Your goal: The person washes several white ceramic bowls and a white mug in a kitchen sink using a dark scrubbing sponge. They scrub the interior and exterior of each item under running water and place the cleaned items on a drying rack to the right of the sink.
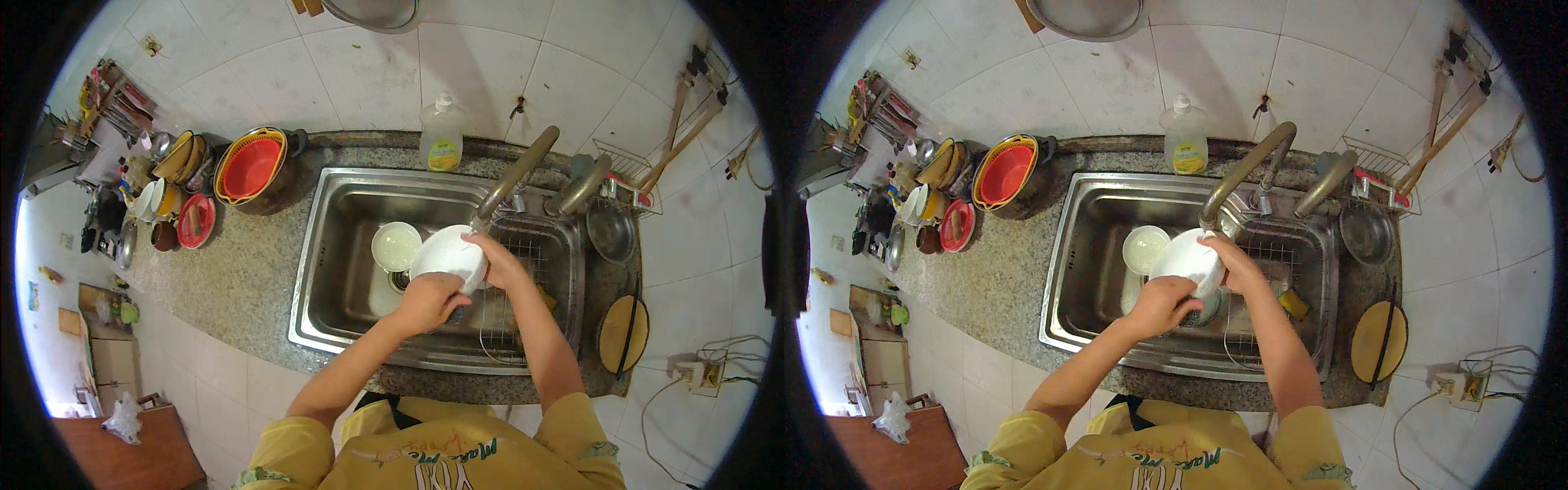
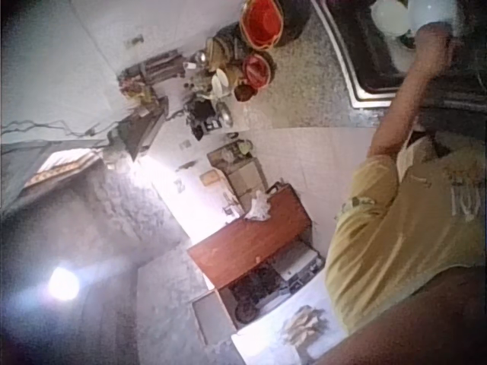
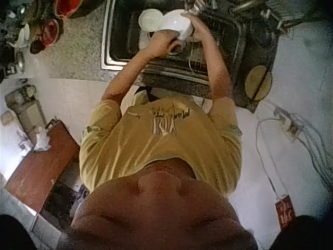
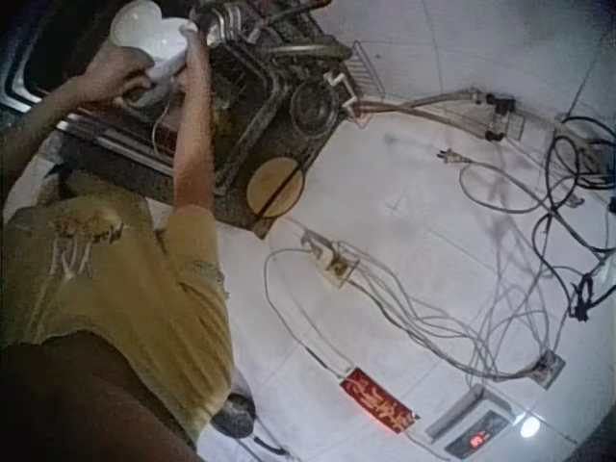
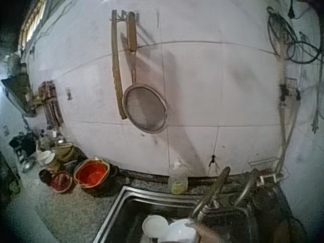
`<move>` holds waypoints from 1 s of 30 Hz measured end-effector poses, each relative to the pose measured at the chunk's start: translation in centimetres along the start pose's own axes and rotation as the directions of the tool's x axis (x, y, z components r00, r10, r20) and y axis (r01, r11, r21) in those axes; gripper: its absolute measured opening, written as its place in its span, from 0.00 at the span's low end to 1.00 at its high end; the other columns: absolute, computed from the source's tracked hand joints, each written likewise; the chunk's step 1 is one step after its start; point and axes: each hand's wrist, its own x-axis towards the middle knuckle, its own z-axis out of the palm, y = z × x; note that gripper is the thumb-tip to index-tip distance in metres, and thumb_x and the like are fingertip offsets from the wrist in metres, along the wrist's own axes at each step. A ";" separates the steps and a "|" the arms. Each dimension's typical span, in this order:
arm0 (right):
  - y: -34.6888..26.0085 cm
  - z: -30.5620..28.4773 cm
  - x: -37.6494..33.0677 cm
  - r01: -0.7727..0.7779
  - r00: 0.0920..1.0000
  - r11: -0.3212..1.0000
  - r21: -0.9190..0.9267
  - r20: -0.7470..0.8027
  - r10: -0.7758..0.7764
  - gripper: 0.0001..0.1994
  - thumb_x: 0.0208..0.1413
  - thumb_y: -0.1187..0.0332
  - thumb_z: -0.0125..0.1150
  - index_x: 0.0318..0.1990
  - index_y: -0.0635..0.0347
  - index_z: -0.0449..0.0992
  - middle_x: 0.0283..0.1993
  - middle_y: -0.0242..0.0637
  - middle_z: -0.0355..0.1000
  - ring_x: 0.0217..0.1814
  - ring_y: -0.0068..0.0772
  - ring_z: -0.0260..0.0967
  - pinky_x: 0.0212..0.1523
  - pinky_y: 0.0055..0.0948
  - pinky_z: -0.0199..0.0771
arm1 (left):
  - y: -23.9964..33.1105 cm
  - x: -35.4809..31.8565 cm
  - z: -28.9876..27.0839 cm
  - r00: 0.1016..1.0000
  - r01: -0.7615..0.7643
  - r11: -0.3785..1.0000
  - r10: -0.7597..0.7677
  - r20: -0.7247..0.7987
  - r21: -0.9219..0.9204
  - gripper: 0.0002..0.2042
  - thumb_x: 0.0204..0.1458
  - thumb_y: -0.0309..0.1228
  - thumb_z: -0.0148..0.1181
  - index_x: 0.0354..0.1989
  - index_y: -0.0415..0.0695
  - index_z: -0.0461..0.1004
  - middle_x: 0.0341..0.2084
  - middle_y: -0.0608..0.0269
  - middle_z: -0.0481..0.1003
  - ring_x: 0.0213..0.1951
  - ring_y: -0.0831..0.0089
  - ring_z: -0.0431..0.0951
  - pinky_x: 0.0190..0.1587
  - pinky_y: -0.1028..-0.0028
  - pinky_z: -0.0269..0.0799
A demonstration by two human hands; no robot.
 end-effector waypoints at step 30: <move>5.0 -0.5 -0.9 0.332 0.941 0.837 0.435 -0.096 -0.324 0.25 0.49 0.52 0.51 0.51 0.57 0.60 0.46 0.35 0.64 0.48 0.28 0.60 0.46 0.27 0.60 | -2.9 5.3 3.1 0.614 0.643 0.708 -0.249 0.749 -0.292 0.08 0.49 0.33 0.46 0.25 0.41 0.67 0.17 0.68 0.67 0.21 0.77 0.66 0.25 0.75 0.63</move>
